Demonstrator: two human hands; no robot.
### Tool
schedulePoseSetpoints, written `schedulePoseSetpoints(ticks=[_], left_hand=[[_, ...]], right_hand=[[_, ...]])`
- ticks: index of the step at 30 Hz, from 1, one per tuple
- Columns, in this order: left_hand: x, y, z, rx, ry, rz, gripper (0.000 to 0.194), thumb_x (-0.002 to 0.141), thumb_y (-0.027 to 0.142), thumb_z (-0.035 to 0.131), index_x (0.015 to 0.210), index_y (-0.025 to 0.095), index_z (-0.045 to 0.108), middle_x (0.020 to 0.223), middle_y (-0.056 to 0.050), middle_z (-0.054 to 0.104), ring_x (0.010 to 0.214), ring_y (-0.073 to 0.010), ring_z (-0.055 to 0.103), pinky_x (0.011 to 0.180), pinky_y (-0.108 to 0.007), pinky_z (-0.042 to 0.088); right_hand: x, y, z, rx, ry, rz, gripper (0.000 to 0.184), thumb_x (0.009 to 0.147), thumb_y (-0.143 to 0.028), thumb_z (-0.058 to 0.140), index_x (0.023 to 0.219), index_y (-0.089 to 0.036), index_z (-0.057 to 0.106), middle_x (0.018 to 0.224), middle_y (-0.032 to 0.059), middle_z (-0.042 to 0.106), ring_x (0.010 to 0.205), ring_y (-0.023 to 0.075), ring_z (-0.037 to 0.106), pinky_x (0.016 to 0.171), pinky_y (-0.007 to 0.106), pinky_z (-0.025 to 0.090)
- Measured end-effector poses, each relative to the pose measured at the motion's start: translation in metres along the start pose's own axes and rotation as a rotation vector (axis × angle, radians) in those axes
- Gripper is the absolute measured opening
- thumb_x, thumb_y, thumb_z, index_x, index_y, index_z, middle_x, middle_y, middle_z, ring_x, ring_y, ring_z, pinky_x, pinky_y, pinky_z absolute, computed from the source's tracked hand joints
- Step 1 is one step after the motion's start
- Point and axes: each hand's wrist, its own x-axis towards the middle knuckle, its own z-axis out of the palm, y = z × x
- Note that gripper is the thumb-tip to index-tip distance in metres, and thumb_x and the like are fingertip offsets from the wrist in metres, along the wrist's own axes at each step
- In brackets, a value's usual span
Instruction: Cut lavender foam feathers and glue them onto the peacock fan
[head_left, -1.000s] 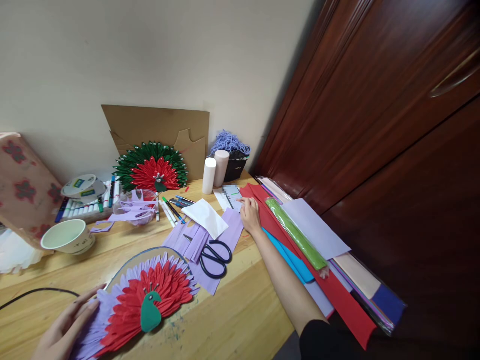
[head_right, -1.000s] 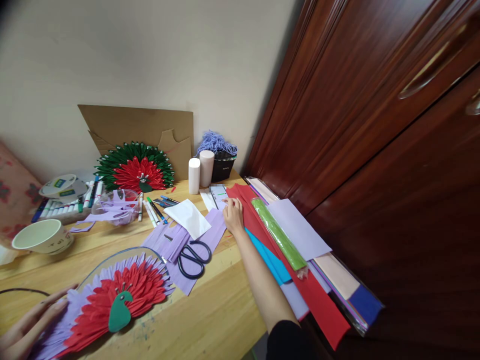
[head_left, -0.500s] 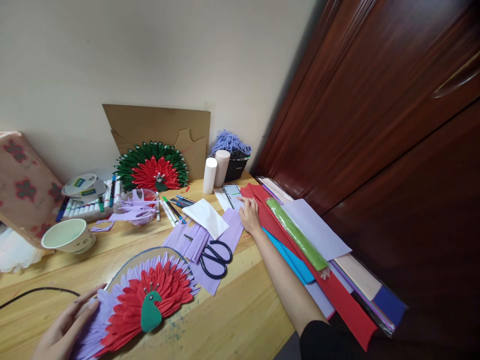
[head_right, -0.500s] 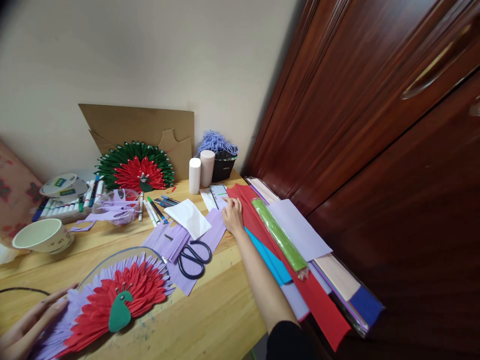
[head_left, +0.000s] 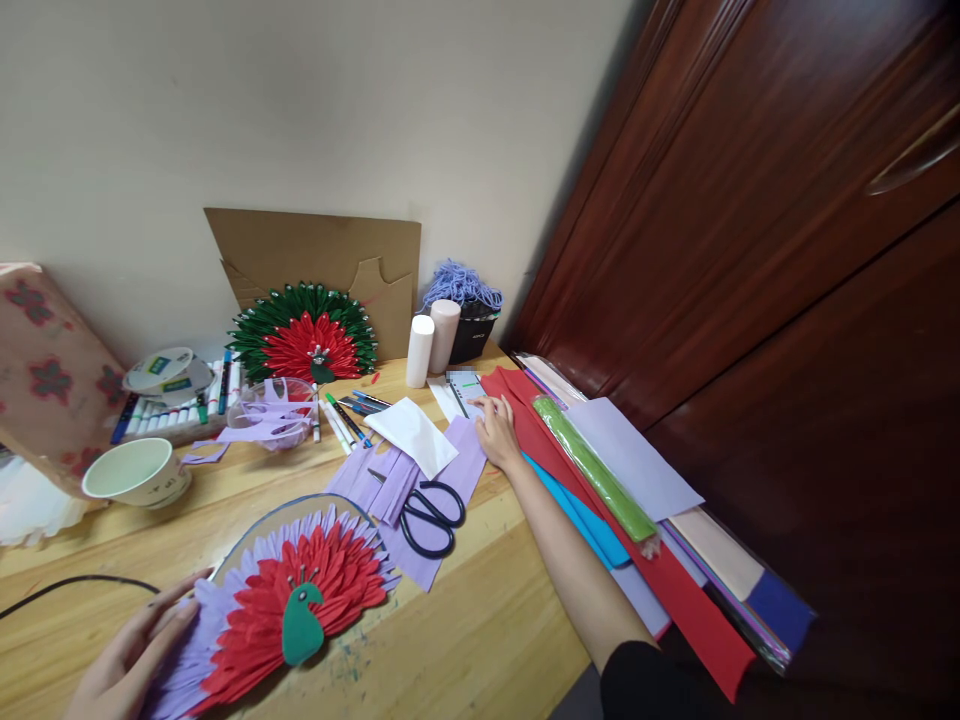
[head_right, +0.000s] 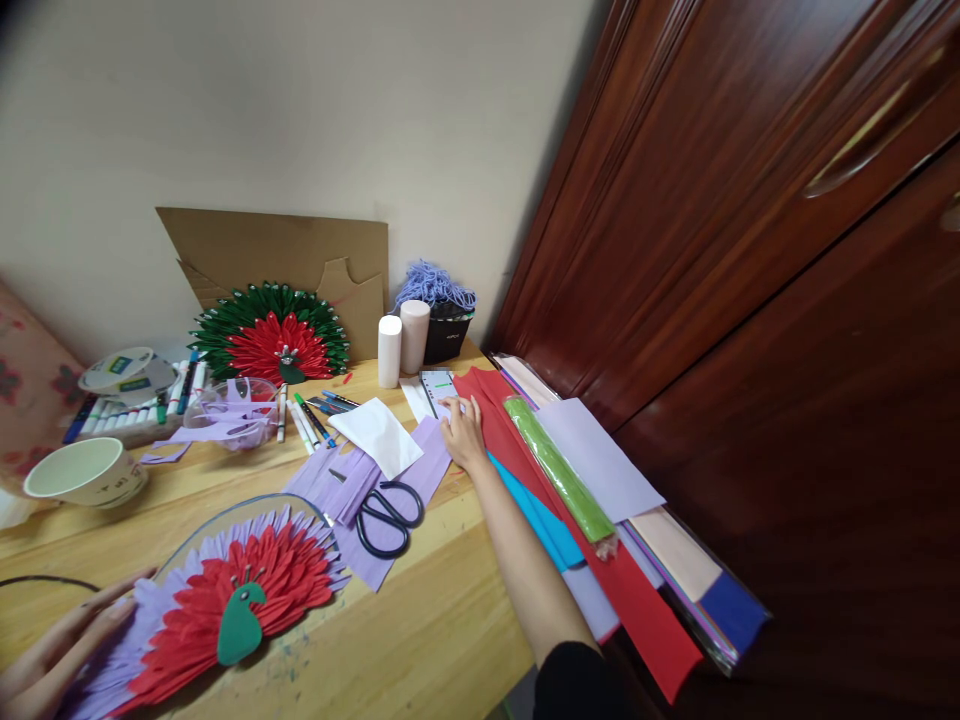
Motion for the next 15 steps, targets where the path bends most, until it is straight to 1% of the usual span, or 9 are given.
schedulePoseSetpoints(ticks=[2,4,7,10,15], left_hand=[[-0.0006,0.0005,-0.0005,-0.043,-0.059,-0.046,0.059,0.072,0.062,0.046,0.117,0.024,0.052,0.123,-0.003,0.058,0.118,-0.0272,0.047,0.104,-0.042,0.028],[-0.0004,0.0002,-0.0007,-0.053,-0.072,-0.064,0.06,0.072,0.063,0.046,0.117,0.025,0.051,0.125,-0.002,0.056,0.12,-0.027,0.045,0.105,-0.041,0.027],[0.0007,-0.0018,-0.0003,-0.073,-0.077,-0.066,0.058,0.072,0.062,0.047,0.118,0.026,0.05,0.13,-0.001,0.052,0.122,-0.0262,0.043,0.106,-0.041,0.025],[0.0018,-0.0044,0.0005,-0.086,-0.075,-0.062,0.058,0.072,0.061,0.048,0.117,0.025,0.051,0.132,-0.001,0.05,0.123,-0.0263,0.042,0.107,-0.041,0.023],[0.0009,-0.0038,-0.0005,-0.077,-0.087,-0.055,0.057,0.074,0.061,0.045,0.119,0.026,0.048,0.134,-0.001,0.048,0.123,-0.0264,0.041,0.107,-0.042,0.023]], right_hand=[[0.0,0.0001,-0.0005,-0.001,0.005,0.002,0.032,0.081,-0.016,0.039,0.112,-0.02,0.047,0.11,0.0042,0.06,0.111,0.0204,0.043,0.108,0.046,0.015],[-0.0002,0.0002,-0.0011,-0.005,0.024,0.013,0.033,0.081,-0.016,0.038,0.113,-0.02,0.046,0.113,0.0044,0.058,0.111,0.02,0.042,0.108,0.045,0.015],[-0.0004,0.0011,-0.0016,-0.014,0.073,0.051,0.036,0.081,-0.015,0.037,0.115,-0.018,0.045,0.119,0.0066,0.054,0.113,0.0212,0.04,0.107,0.046,0.017],[-0.0002,0.0025,-0.0005,-0.022,0.107,0.087,0.036,0.08,-0.014,0.036,0.115,-0.018,0.045,0.119,0.0085,0.053,0.113,0.0233,0.039,0.105,0.048,0.019],[0.0005,0.0045,0.0022,-0.032,0.113,0.104,0.034,0.079,-0.015,0.038,0.112,-0.018,0.047,0.117,0.0083,0.054,0.112,0.024,0.04,0.105,0.048,0.019]])
